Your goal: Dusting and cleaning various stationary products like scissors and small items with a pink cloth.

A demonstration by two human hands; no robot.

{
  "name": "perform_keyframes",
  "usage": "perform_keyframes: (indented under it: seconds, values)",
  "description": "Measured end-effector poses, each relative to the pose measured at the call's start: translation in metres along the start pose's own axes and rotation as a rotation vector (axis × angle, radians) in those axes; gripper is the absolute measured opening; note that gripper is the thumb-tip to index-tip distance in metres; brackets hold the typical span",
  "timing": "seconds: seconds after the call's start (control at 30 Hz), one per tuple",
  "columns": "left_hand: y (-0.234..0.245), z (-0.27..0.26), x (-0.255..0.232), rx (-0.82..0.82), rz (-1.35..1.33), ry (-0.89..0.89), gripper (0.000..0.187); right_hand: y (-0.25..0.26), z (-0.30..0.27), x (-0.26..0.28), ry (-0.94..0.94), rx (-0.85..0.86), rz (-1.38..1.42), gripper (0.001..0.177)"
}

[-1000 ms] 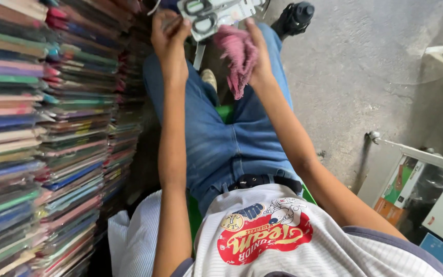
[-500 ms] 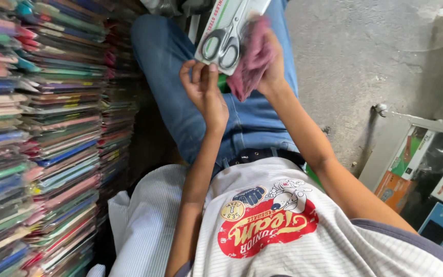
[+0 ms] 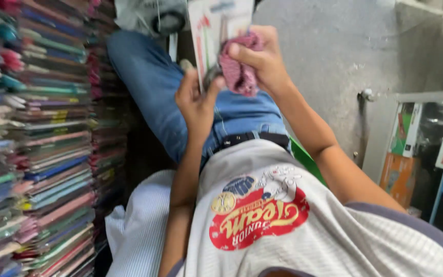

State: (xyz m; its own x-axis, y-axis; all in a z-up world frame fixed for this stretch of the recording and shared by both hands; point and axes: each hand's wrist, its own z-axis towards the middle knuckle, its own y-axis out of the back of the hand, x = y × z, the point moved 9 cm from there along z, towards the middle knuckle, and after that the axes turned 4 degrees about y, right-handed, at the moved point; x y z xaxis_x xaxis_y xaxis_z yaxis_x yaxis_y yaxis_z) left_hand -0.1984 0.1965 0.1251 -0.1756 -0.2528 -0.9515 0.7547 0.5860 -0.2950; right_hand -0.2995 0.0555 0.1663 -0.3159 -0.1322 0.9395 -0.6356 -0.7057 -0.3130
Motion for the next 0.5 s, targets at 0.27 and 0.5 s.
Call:
perform_keyframes:
  seconds: [0.27, 0.5]
  values:
    - [-0.001, -0.029, -0.07, -0.057, 0.194, -0.141, 0.026, -0.006, -0.027, 0.051, 0.242, -0.083, 0.091, 0.02]
    - [-0.011, -0.028, -0.05, -0.004, -0.114, 0.007, 0.025, -0.004, -0.037, 0.035, 0.104, 0.073, -0.19, 0.024]
